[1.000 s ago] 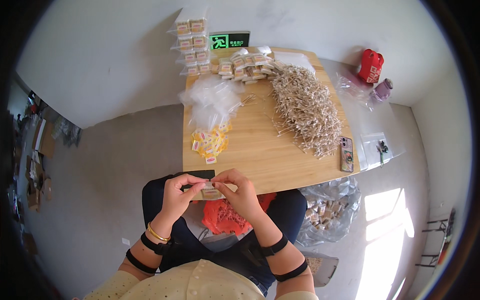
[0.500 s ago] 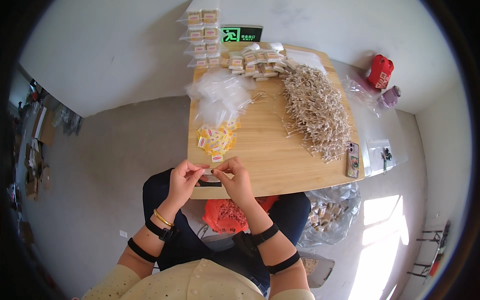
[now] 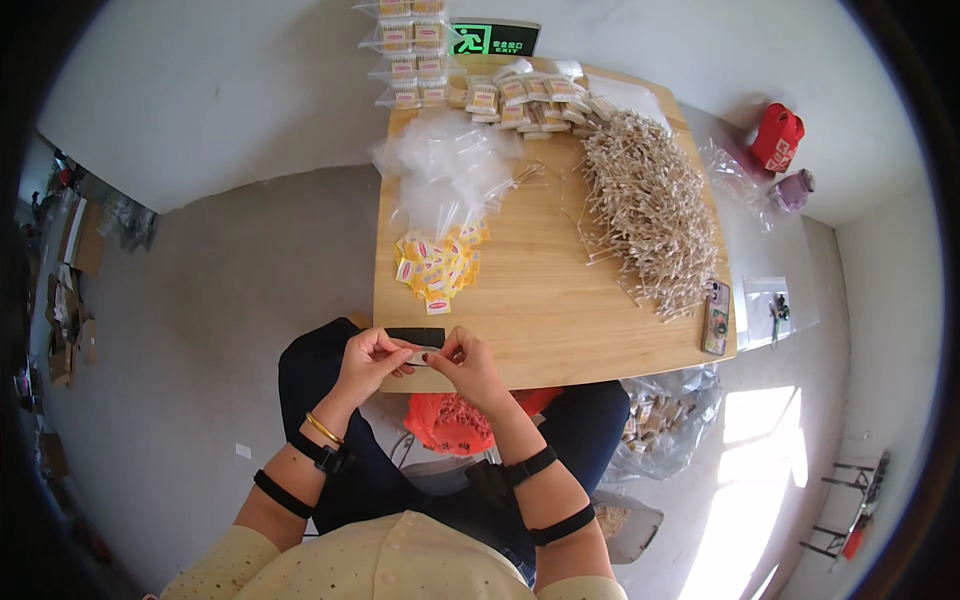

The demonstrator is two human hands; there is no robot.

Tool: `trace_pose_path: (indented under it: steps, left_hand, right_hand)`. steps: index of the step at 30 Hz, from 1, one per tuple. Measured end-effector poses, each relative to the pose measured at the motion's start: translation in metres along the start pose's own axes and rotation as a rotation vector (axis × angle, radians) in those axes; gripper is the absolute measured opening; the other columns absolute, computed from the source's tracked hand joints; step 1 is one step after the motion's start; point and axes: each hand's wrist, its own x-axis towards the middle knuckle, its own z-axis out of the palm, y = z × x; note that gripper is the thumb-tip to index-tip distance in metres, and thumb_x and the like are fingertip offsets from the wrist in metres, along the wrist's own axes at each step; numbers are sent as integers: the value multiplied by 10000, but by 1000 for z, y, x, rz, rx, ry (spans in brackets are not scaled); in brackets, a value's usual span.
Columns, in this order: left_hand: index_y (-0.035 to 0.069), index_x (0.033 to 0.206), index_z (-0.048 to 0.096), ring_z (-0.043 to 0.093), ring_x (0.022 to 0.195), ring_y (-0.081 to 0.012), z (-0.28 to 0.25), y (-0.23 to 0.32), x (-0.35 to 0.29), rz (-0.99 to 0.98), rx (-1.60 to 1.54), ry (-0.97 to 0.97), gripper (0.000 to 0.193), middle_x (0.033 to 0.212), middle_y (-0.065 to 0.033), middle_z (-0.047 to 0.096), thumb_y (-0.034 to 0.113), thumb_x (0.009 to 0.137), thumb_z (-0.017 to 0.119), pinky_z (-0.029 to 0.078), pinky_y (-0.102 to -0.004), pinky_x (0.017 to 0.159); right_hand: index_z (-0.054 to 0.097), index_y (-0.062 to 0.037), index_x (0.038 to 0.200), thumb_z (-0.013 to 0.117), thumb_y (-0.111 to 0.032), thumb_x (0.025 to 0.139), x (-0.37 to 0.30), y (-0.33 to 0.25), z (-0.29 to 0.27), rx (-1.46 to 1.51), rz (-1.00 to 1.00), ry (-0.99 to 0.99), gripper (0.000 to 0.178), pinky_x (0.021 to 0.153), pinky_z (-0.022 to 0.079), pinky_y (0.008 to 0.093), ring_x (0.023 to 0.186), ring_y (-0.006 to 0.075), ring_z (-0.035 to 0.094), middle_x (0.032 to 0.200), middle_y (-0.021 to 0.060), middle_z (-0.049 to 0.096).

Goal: The person sits at a table and packs cotton swabs into small plastic bags. They gather swabs from a large pile, place them into a bag, and seal it with a sticker. The person repeats this process, stacking the finished packages on the table.

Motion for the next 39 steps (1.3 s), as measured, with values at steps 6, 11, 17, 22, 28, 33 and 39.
trace_pose_path:
  steps: [6, 11, 17, 22, 28, 33, 39]
  left_hand:
    - [54, 872, 473, 747, 833, -180, -7, -5, 7, 25, -29, -94, 226, 1078, -203, 731, 92, 975, 671, 577, -244, 653]
    - [85, 926, 401, 753, 857, -203, 1, 2, 8, -26, -93, -141, 231, 1165, -209, 705, 127, 1018, 608, 564, -239, 632]
    - [58, 1056, 448, 722, 797, -135, 13, 10, -4, 29, -57, -97, 245, 1156, -137, 725, 128, 979, 670, 492, -210, 581]
    - [85, 1319, 529, 552, 574, -65, 26, 34, -18, 228, 532, -19, 586, 1015, -59, 771, 78, 810, 819, 439, -229, 550]
    - [100, 1380, 539, 592, 585, -79, 47, 85, -49, 315, 528, 23, 659, 1033, -57, 776, 30, 786, 814, 479, -233, 565]
    - [49, 1174, 687, 701, 733, -125, 45, 96, -65, 622, 604, -97, 426, 1054, -77, 769, -2, 769, 810, 554, -245, 671]
    - [1, 1040, 710, 737, 870, -168, 56, 132, -99, 481, 568, -133, 266, 1076, -111, 760, -71, 788, 757, 569, -261, 748]
  right_hand:
    - [540, -76, 895, 763, -109, 911, 2, 7, -4, 30, 45, -36, 226, 609, 383, 210, 704, 23, 466, 793, -54, 533]
    - [573, -47, 962, 730, -92, 934, 2, -1, -6, 2, -25, -39, 165, 717, 456, 230, 798, 55, 548, 870, -13, 594]
    - [599, -32, 949, 749, -111, 914, -3, 5, -3, 31, -101, 36, 173, 761, 469, 251, 804, 84, 568, 836, 0, 614]
    - [635, -30, 1012, 775, -90, 876, -17, -22, -6, 40, -167, 5, 204, 814, 501, 299, 901, 143, 600, 952, 31, 627]
    - [694, -41, 1072, 808, -26, 776, -58, -95, -1, -443, -451, 15, 317, 812, 536, 326, 930, 245, 636, 1013, 96, 616]
    - [714, -39, 1040, 819, -1, 741, -90, -120, -5, -474, -543, 16, 319, 761, 541, 326, 906, 244, 636, 1017, 104, 610]
    - [724, -56, 1052, 824, -5, 725, -118, -145, 1, -428, -619, 51, 345, 761, 519, 341, 890, 247, 611, 973, 85, 617]
